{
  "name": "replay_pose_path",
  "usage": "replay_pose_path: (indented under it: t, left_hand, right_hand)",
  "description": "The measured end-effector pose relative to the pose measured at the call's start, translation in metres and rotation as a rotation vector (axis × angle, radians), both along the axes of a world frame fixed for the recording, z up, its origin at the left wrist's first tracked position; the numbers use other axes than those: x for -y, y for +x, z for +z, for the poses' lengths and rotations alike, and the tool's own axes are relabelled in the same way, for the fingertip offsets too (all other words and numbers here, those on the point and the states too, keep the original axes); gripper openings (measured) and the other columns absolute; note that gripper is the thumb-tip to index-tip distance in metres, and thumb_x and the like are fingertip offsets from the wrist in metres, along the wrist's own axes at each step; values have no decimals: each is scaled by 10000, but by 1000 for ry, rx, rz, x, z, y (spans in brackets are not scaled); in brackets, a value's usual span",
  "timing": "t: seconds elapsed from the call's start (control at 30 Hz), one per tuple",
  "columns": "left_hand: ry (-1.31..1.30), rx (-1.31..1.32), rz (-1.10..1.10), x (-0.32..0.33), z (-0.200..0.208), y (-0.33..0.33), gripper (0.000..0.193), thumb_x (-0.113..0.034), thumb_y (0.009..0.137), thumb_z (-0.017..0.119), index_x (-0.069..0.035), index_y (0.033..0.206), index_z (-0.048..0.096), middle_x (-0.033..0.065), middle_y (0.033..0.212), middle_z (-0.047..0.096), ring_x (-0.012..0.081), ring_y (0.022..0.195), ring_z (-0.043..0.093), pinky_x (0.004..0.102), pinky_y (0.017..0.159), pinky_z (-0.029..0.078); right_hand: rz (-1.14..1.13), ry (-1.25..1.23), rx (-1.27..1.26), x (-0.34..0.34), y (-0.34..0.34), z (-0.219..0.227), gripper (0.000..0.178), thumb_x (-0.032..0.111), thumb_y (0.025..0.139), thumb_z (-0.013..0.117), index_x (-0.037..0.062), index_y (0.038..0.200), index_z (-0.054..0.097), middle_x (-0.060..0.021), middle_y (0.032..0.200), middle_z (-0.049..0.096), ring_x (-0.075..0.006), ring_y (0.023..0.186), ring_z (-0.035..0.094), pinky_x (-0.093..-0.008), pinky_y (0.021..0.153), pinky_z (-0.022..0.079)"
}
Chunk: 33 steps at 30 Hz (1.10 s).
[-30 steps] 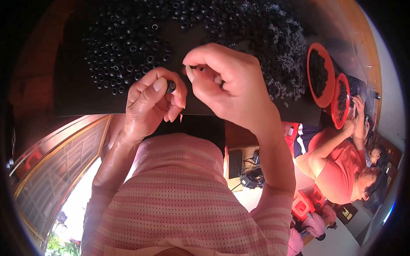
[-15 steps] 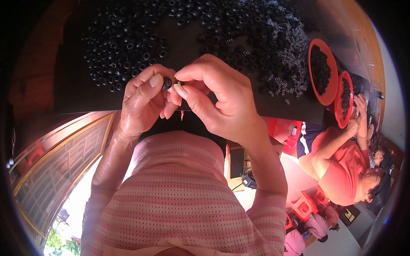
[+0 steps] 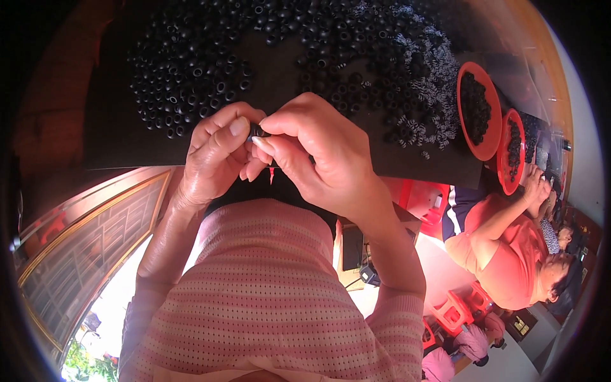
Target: The person assembles small black components by inserting inner pieces into outer rubber rings by hand, places them onto a plate, and empties the plate into a storage container.
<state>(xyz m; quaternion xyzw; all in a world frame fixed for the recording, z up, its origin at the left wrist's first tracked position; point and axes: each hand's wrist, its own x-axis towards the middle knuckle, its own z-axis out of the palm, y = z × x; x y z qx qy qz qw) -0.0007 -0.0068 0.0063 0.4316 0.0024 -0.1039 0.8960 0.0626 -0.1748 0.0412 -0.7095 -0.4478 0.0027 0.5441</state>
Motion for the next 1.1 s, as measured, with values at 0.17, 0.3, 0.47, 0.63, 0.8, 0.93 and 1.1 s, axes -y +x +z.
replay_pose_path:
  t: [0.17,0.3,0.47,0.63,0.8,0.93,1.1]
  left_hand:
    - [8,-21,-4,1,2,0,281,-247,998,444,3,940,560,46,765,597,63,530,453,193,458,338]
    - [16,-11,-6,1,3,0,288,-250,1000,442,0,929,565,42,760,594,63,534,456,195,460,338]
    - [78,6,-23,1,3,0,333,-297,1009,440,-3,919,568,32,761,591,64,541,457,195,466,342]
    - [122,42,-8,4,2,-1,382,-360,1007,439,-12,932,576,23,750,584,61,551,457,192,473,348]
    - [191,61,-5,5,3,-2,389,-374,1004,441,-15,960,582,10,732,575,56,561,459,190,480,358]
    - [186,73,-4,6,2,-2,384,-371,1004,444,-16,965,586,3,719,572,52,563,462,189,479,361]
    - [188,99,-4,4,-3,-1,393,-381,1001,446,-19,953,591,0,694,563,51,554,460,192,473,358]
  right_hand:
    - [-78,-15,112,0,-3,-2,137,-30,840,652,-37,971,613,-121,861,617,-174,733,611,-251,615,483]
    - [-94,-13,51,0,-5,1,144,-33,833,656,-37,970,615,-119,861,623,-187,729,612,-263,622,485]
    - [-73,3,64,1,-3,-1,145,-49,849,632,-20,987,596,-106,842,598,-166,693,639,-266,591,522]
    - [-100,5,80,1,-7,0,150,-61,842,637,-25,982,595,-114,832,593,-169,674,646,-257,564,532]
    - [-117,18,167,2,-8,-1,167,-71,829,647,-32,982,595,-136,844,597,-183,659,655,-262,552,548]
    - [-129,38,195,1,-10,-5,182,-90,814,650,-41,979,591,-145,850,599,-196,644,653,-269,533,546]
    - [-140,43,225,-1,-15,-8,206,-120,787,649,-59,974,588,-146,844,597,-196,640,649,-266,516,538]
